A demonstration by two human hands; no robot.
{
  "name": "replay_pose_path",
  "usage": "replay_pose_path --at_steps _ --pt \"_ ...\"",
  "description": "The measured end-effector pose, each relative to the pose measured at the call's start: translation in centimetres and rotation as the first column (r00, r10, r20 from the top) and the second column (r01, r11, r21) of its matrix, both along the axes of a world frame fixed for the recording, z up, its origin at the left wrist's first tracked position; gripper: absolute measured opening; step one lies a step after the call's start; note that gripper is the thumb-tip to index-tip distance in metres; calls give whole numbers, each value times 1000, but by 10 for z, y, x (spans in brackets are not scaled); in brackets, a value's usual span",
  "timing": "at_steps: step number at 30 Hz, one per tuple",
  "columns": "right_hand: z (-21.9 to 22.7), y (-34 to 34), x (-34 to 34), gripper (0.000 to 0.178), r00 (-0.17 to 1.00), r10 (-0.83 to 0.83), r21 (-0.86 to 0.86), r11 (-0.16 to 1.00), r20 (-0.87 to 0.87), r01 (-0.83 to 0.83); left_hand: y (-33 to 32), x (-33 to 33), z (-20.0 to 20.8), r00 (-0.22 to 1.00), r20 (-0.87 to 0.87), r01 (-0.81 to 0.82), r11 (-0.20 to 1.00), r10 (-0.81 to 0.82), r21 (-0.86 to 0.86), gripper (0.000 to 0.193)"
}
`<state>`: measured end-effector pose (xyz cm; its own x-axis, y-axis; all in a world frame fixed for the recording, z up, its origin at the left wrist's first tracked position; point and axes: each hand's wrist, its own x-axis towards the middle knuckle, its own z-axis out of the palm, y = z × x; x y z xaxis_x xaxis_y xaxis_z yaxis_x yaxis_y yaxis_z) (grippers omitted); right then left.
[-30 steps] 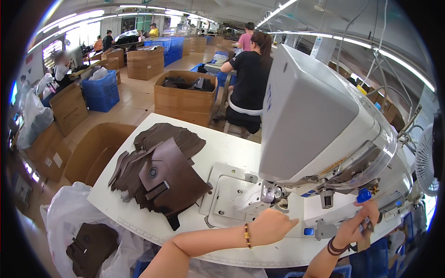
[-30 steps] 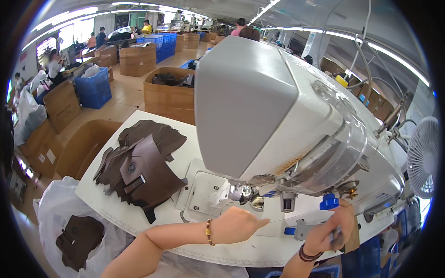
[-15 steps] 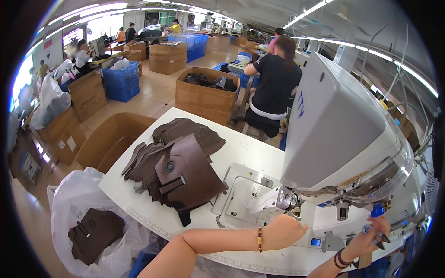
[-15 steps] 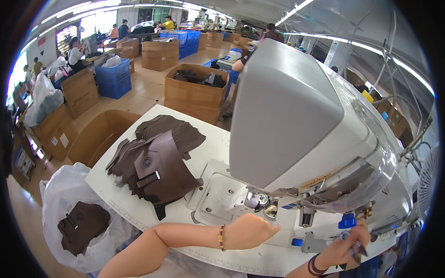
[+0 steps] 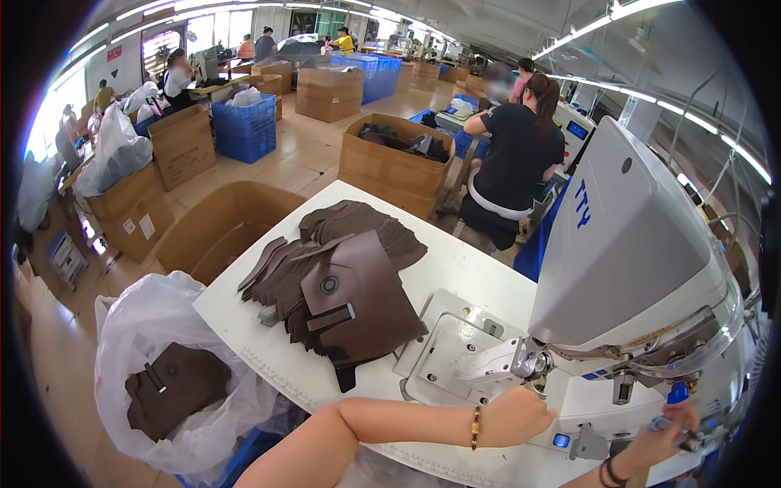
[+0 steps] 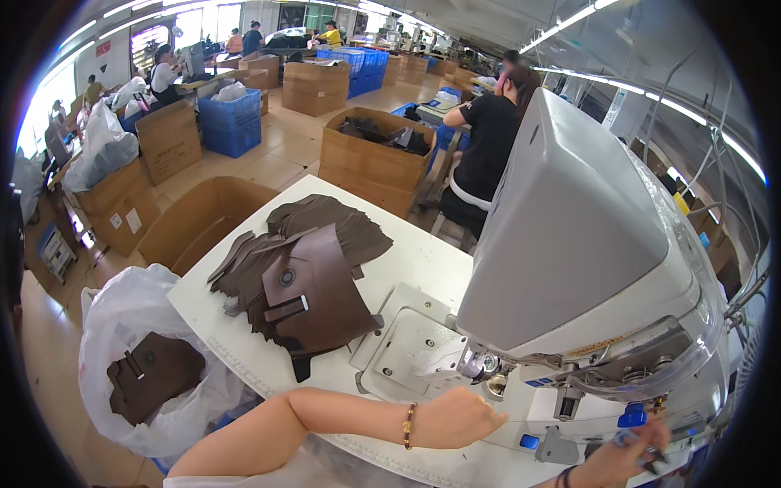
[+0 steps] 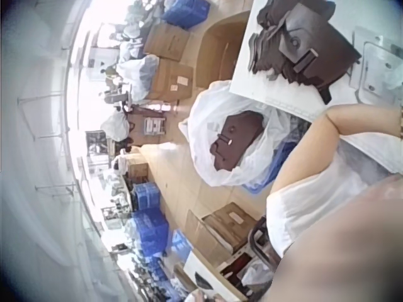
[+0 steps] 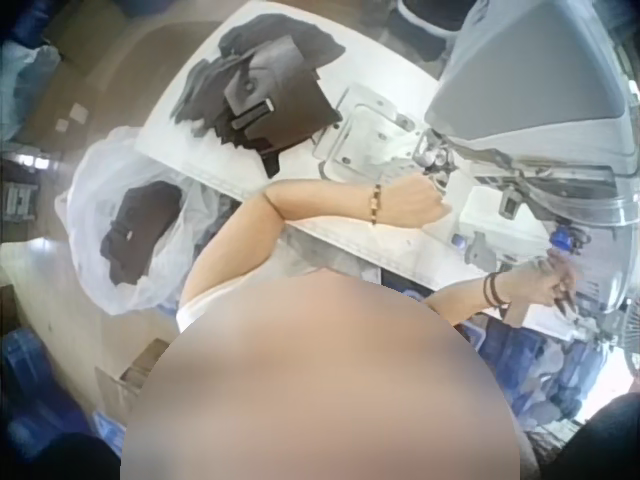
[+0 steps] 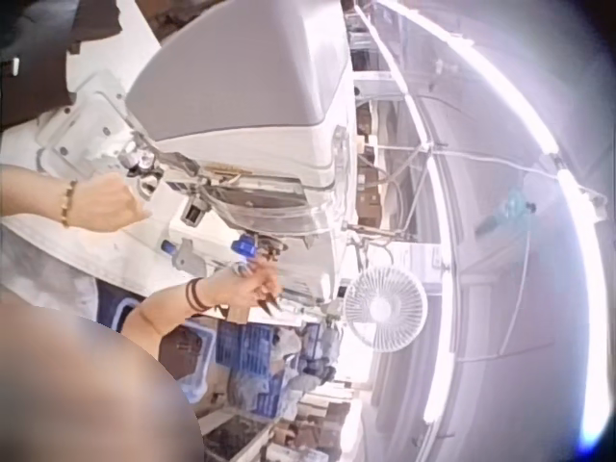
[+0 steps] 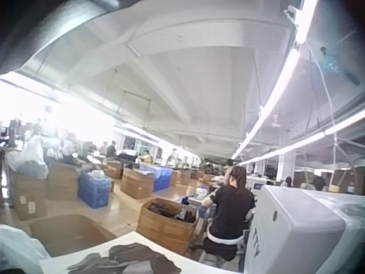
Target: The recorder uses an industrial sewing machine to stitch leather shoe components together and performs machine maintenance by adjusting the needle and thread.
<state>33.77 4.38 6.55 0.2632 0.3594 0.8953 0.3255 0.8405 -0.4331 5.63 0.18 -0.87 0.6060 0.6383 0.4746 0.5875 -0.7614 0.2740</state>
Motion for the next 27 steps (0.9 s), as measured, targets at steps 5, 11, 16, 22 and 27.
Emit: replay_pose_path --at_steps 5,11,16,22,27 --pt "35 -13 -1 18 985 -13 8 1000 -174 15 -1 3 2 1000 -28 6 1000 -7 -23 32" --pt "-12 -24 -51 12 896 -313 192 945 314 263 -2 -1 2 999 -35 -3 1000 2 -16 33" --pt "32 -11 -6 10 866 472 58 881 -165 -470 -1 0 -2 1000 -9 1 1000 -1 -9 29" --pt "-5 -26 -29 13 768 -584 307 805 262 508 5 11 -8 1000 9 5 997 -6 74 26" --pt "-26 -11 -33 19 159 -871 416 373 464 829 1 4 -8 991 109 -82 992 72 95 11"
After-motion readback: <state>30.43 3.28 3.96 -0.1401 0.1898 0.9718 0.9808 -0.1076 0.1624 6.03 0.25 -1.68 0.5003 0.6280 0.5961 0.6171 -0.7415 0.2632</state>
